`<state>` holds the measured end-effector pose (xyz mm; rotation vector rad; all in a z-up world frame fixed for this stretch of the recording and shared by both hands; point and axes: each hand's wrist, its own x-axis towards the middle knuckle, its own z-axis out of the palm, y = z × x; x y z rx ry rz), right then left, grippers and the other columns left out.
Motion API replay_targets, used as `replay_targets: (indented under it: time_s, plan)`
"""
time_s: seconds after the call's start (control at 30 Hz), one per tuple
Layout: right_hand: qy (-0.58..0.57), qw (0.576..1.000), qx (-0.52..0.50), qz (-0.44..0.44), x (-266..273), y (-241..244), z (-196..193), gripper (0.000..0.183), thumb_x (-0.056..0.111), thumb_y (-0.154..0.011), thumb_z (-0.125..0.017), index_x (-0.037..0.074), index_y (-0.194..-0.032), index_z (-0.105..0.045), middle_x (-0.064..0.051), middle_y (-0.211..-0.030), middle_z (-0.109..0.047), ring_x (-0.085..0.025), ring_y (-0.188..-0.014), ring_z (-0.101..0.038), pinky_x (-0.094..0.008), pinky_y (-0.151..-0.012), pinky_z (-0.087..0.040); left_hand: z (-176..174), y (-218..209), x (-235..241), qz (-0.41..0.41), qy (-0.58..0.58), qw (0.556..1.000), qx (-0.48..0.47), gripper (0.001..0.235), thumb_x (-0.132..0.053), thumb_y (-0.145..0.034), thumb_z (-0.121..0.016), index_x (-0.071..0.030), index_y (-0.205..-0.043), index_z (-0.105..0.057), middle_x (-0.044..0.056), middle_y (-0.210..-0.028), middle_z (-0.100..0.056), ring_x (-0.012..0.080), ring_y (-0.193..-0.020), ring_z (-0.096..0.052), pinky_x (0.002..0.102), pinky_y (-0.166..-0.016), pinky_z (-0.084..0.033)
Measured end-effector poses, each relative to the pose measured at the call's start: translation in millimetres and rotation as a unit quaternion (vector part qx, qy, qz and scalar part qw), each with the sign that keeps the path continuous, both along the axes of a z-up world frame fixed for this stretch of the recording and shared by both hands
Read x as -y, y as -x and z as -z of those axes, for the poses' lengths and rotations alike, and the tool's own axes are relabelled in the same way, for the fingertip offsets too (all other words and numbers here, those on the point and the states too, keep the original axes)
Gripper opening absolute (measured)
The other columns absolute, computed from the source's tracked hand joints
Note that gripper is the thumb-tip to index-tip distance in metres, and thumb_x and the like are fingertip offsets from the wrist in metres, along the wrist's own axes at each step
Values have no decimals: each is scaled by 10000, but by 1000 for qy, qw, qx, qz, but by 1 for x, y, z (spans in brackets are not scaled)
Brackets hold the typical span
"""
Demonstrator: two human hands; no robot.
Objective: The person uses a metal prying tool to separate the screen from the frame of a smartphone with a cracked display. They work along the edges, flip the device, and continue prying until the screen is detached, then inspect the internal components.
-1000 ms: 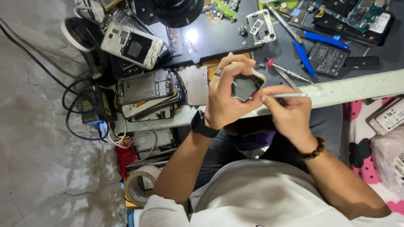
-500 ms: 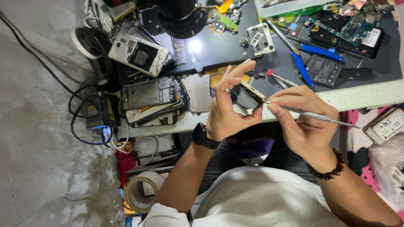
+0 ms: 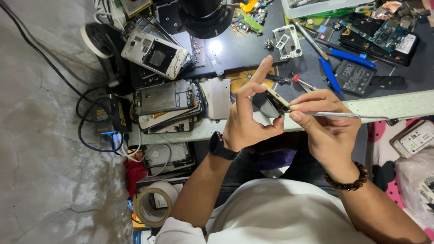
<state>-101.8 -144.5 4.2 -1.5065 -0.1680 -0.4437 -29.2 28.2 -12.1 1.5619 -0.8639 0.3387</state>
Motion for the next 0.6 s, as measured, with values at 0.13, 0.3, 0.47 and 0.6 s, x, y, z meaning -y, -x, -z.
replay_targets:
  time_s: [0.13,0.3,0.47,0.6]
  plan:
    - [51,999,13,-4,2,-2,-7,119,-56,-957,-773,-5,-1040,-706,-151,-1083,-701,-170,-986,-673,-248,-880,-536,-1,-1,1,4,0,1000,-16,702,-32,-792,-822,-100,-1281,-323,321,-1637,-330,386,-1412,-543,348,-1106,-501]
    - [230,966,56,102,3,7,-20,142,-56,-953,-799,-15,-1050,-705,-164,-1084,-726,-158,-823,-676,-202,-668,-468,-3,-2,2,-17,-25,999,31,692,-39,-815,-821,-110,-1285,-319,293,-1630,-360,423,-1462,-473,407,-1199,-452]
    - [212,968,100,93,0,-1,-15,117,-46,-1002,-802,-19,-1057,-702,-159,-1062,-712,-179,-901,-692,-231,-779,-526,-4,-1,5,-15,-37,999,29,693,-41,-796,-823,-95,-1286,-336,290,-1617,-382,431,-1458,-478,420,-1198,-462]
    - [203,968,115,91,-2,-10,-8,116,-42,-1005,-808,-22,-1058,-707,-159,-1059,-715,-199,-924,-705,-256,-821,-550,-2,-4,6,-14,-32,998,44,696,-37,-798,-810,-90,-1301,-332,282,-1610,-379,418,-1455,-476,414,-1197,-464]
